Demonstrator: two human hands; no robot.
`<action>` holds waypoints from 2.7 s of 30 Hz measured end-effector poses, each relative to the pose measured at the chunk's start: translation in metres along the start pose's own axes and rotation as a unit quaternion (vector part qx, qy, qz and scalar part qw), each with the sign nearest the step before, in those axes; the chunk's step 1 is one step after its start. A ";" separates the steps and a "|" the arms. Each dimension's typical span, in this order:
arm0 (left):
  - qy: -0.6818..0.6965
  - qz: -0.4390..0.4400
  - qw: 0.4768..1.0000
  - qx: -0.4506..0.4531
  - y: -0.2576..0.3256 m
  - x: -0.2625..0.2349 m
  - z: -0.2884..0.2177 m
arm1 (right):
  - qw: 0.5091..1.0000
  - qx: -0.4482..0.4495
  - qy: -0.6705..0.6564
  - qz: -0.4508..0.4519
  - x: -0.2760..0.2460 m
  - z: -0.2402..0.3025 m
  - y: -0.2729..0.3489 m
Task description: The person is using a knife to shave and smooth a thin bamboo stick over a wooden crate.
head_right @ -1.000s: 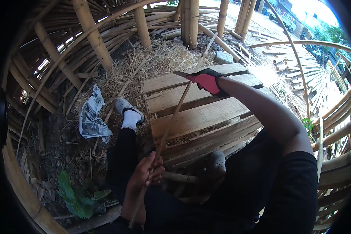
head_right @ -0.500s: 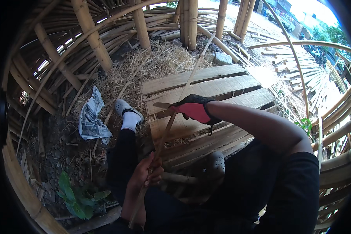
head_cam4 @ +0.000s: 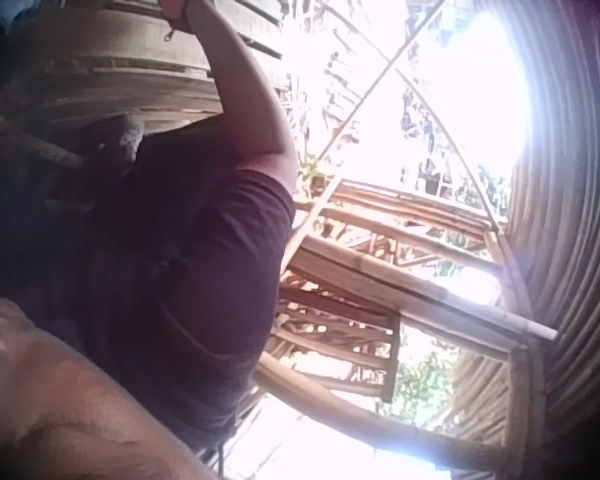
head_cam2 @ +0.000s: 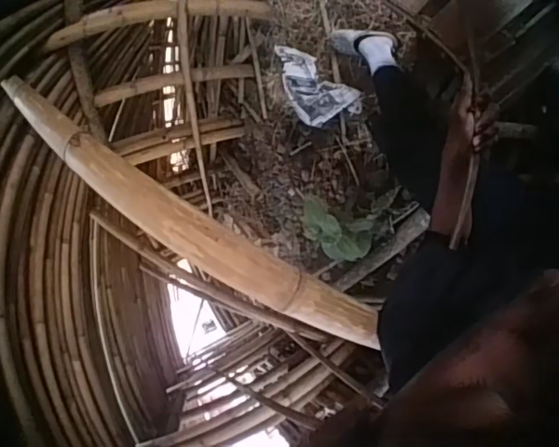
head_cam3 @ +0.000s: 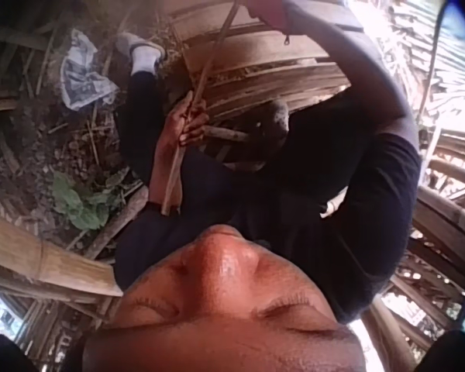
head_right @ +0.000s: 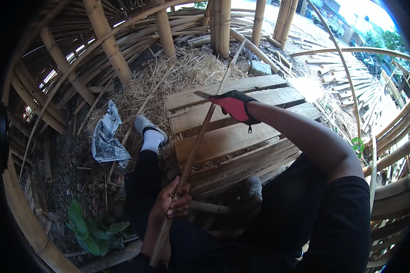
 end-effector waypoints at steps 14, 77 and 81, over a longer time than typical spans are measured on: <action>0.072 0.053 0.996 -0.016 -0.006 0.006 0.001 | 0.999 -0.018 0.037 -0.013 -0.010 0.001 -0.006; -0.031 -0.060 0.997 0.029 0.006 0.000 0.000 | 0.992 0.005 0.118 0.041 0.072 0.017 0.055; -0.033 -0.059 0.998 0.021 0.004 0.006 0.000 | 0.998 0.000 0.032 0.050 0.045 0.001 0.022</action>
Point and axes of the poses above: each hand's wrist, its own y-axis away from the middle knuckle, its own x-axis out of the palm, z = x × y, the point moved 6 cm from there along -y, towards the middle knuckle, and after that the axes turned 3 degrees about x, right-handed, at the moved point
